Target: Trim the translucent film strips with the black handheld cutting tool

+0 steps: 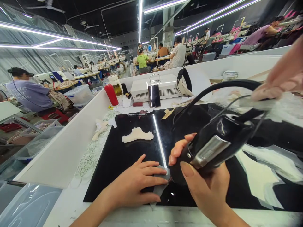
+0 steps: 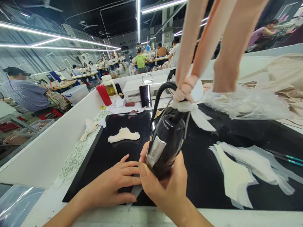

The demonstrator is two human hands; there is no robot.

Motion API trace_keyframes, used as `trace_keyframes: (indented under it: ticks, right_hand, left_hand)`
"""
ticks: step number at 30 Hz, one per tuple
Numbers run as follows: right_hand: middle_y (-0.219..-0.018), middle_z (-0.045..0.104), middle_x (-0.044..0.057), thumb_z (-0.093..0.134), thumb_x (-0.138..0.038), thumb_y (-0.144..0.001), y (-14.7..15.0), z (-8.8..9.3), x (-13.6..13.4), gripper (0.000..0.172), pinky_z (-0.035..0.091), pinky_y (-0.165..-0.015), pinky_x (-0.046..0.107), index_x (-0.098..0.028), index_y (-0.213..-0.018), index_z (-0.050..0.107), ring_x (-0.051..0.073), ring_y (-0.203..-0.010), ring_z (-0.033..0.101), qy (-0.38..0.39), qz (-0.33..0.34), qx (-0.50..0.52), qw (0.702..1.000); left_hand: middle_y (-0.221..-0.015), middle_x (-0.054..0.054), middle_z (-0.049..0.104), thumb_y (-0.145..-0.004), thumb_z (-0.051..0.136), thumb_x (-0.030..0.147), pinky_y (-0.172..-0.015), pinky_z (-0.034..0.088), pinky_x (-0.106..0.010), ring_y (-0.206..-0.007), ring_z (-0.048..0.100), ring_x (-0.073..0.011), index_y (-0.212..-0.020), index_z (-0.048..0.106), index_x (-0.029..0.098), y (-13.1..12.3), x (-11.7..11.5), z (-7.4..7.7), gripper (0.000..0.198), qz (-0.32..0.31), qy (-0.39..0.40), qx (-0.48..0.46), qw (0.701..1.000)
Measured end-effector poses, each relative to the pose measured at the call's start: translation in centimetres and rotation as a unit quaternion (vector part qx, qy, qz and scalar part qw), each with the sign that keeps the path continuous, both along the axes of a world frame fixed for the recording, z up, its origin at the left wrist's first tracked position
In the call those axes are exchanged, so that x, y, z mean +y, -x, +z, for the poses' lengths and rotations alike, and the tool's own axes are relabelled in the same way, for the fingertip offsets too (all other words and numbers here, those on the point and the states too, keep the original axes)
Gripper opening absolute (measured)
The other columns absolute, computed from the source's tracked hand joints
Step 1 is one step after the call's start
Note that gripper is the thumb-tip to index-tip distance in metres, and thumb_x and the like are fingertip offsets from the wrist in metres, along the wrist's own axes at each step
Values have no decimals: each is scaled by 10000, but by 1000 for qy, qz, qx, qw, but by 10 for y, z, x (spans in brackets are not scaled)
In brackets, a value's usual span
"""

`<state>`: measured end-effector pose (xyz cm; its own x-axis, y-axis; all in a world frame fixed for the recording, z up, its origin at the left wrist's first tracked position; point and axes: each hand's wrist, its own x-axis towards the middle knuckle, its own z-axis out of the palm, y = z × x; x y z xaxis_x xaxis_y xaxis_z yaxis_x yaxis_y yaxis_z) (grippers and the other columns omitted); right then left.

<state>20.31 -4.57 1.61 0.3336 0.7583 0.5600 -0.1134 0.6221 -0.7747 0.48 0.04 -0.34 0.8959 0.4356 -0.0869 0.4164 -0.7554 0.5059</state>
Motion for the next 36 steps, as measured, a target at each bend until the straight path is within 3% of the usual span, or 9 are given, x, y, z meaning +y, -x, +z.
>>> trace_keyframes:
  ticks: [3, 9, 18, 28, 36]
  right_hand:
    - [-834, 662, -14, 685, -93, -859, 1, 1, 0, 301, 625, -662, 290, -276, -1083, 603, 147, -657, 684, 7, -33, -24, 999]
    - [-824, 671, -31, 685, -57, -813, 2, 5, 0, 350, 621, -629, 250, -273, -1073, 593, 125, -629, 675, 0, -23, -14, 1000]
    - [-880, 677, -25, 734, -152, -858, -8, -2, 5, 266, 594, -673, 277, -266, -1058, 601, 128, -690, 670, 20, -25, 55, 998]
    - [-871, 687, -37, 715, -122, -868, -11, -5, 5, 339, 607, -709, 281, -282, -1143, 600, 123, -684, 678, 21, -49, 7, 999]
    - [-854, 682, -30, 773, -232, -870, -22, -2, 8, 273, 576, -655, 274, -279, -1089, 617, 126, -668, 642, 27, -49, 58, 997]
  left_hand:
    - [-1537, -11, 565, -949, 743, 398, -1257, 96, -655, -1503, 408, -301, -1481, 537, 410, 0, 0, 1, 571, -2, 3, 13, 1000]
    - [-1532, -17, 570, -954, 737, 391, -1256, 89, -656, -1504, 407, -307, -1480, 540, 410, -2, 1, 4, 562, -2, 4, 11, 1000]
    - [-1517, -21, 586, -950, 737, 366, -1243, 123, -679, -1488, 429, -316, -1432, 594, 375, 0, 0, 2, 503, 4, 7, 5, 1000]
    - [-1539, -25, 563, -955, 728, 358, -1253, 99, -656, -1496, 415, -311, -1448, 571, 391, 4, 2, -2, 518, 1, 5, 4, 1000]
    - [-1544, -18, 557, -951, 730, 368, -1245, 113, -679, -1500, 407, -323, -1444, 575, 394, 5, 2, -2, 517, 8, 9, 19, 1000]
